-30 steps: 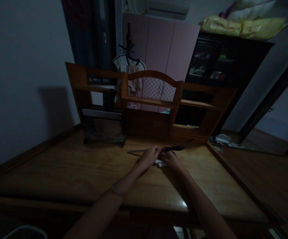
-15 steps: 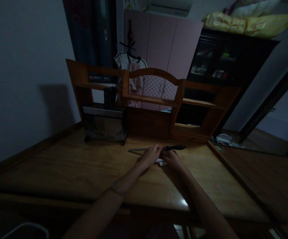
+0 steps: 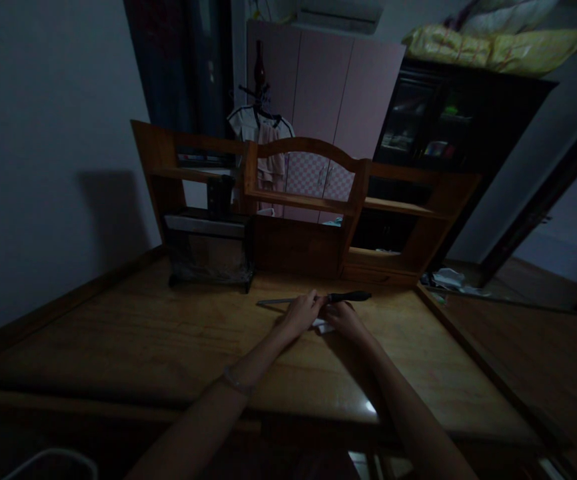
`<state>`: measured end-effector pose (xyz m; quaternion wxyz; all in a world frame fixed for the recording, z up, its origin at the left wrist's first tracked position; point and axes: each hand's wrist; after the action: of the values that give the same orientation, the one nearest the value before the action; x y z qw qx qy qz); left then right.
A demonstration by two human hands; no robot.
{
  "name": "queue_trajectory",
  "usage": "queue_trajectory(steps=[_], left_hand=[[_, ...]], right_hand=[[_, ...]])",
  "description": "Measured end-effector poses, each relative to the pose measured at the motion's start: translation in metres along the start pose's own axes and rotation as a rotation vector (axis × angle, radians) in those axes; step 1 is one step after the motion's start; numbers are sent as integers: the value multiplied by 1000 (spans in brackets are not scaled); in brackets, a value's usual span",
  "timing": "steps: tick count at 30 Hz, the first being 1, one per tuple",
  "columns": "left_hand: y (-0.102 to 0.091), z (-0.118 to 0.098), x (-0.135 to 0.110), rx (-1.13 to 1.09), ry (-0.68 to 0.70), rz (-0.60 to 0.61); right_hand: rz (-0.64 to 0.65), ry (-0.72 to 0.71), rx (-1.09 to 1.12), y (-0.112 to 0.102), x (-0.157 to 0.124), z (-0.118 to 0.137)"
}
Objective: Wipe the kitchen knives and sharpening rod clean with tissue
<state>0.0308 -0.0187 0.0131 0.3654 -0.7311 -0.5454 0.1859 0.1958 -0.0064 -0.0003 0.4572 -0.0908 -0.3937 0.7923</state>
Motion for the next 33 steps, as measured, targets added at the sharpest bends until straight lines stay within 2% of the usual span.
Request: queue_trajectory(steps=[15, 29, 33], left_hand=[[0, 1, -1, 22, 39, -27], [2, 3, 0, 46, 51, -21], [0, 2, 0, 45, 42, -18]], right_hand=[[5, 42, -76, 0, -1, 1], [39, 21, -37, -3, -2, 13], [11, 15, -38, -3, -1, 11]])
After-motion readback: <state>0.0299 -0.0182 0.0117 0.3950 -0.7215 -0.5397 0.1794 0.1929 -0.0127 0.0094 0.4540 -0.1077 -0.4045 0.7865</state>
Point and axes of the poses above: each hand's wrist, its own x-axis towards the middle knuckle, its own y-axis out of the palm, z = x × y, and after that the axes turned 14 degrees about z, right-handed
